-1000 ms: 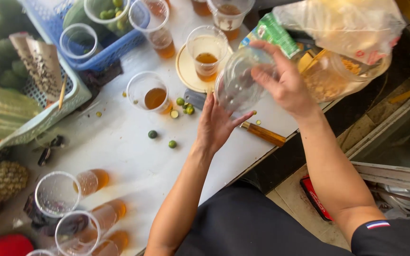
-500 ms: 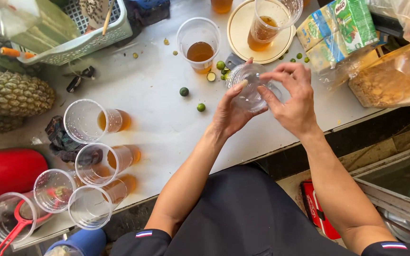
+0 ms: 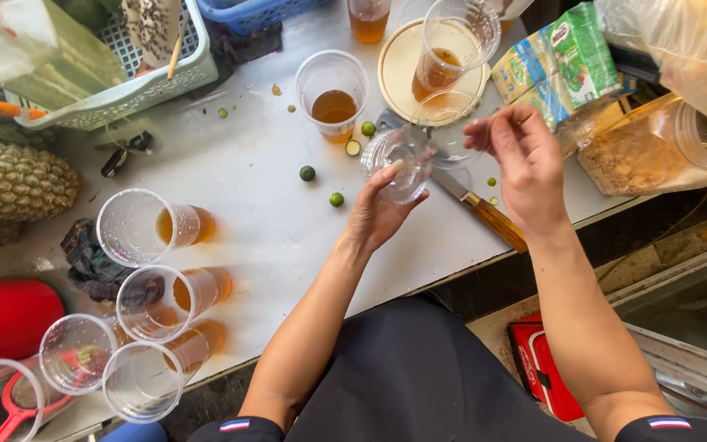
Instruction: Slicing calamansi lime fruits with a kitchen knife on a counter filled with plastic beverage cups.
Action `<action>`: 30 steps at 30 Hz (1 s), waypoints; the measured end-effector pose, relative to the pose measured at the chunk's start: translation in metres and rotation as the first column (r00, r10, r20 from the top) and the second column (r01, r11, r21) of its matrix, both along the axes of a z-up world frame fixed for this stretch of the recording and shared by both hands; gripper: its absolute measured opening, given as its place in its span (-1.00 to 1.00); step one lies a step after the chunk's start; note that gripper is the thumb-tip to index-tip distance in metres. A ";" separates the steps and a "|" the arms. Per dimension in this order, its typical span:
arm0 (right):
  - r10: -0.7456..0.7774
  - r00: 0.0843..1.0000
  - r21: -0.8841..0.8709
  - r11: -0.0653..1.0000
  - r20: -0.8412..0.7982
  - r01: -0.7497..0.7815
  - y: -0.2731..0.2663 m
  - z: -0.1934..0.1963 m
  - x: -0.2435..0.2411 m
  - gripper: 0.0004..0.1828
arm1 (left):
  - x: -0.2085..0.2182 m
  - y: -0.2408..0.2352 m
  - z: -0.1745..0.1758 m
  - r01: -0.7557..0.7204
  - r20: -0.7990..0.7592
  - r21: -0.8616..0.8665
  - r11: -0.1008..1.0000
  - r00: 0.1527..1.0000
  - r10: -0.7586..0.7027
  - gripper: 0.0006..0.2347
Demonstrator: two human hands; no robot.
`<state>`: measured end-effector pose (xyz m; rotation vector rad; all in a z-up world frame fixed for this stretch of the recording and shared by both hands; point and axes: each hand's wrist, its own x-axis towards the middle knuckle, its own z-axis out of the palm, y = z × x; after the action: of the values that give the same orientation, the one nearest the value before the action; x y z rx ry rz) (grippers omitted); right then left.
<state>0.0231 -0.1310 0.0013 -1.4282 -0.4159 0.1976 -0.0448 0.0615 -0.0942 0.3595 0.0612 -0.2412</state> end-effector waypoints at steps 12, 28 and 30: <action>-0.417 0.856 -0.065 0.888 0.306 0.456 0.045 -0.043 0.154 -0.76 | -0.010 0.006 0.015 0.037 -0.029 0.083 0.996 0.999 -0.035 -0.20; 0.217 0.716 -0.734 0.373 0.664 0.568 0.074 -0.003 0.120 -0.41 | -0.009 0.014 0.044 0.052 0.013 0.066 0.997 0.999 -0.052 -0.16; 0.224 0.770 -0.790 0.325 0.598 0.519 0.077 0.014 0.115 -0.40 | -0.009 0.012 0.059 0.060 0.053 0.044 0.997 0.997 -0.062 -0.15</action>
<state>0.1383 -0.0535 0.0151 -2.7757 -0.7667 -0.3143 -0.0537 0.0738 -0.0350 0.4100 0.0022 -0.2907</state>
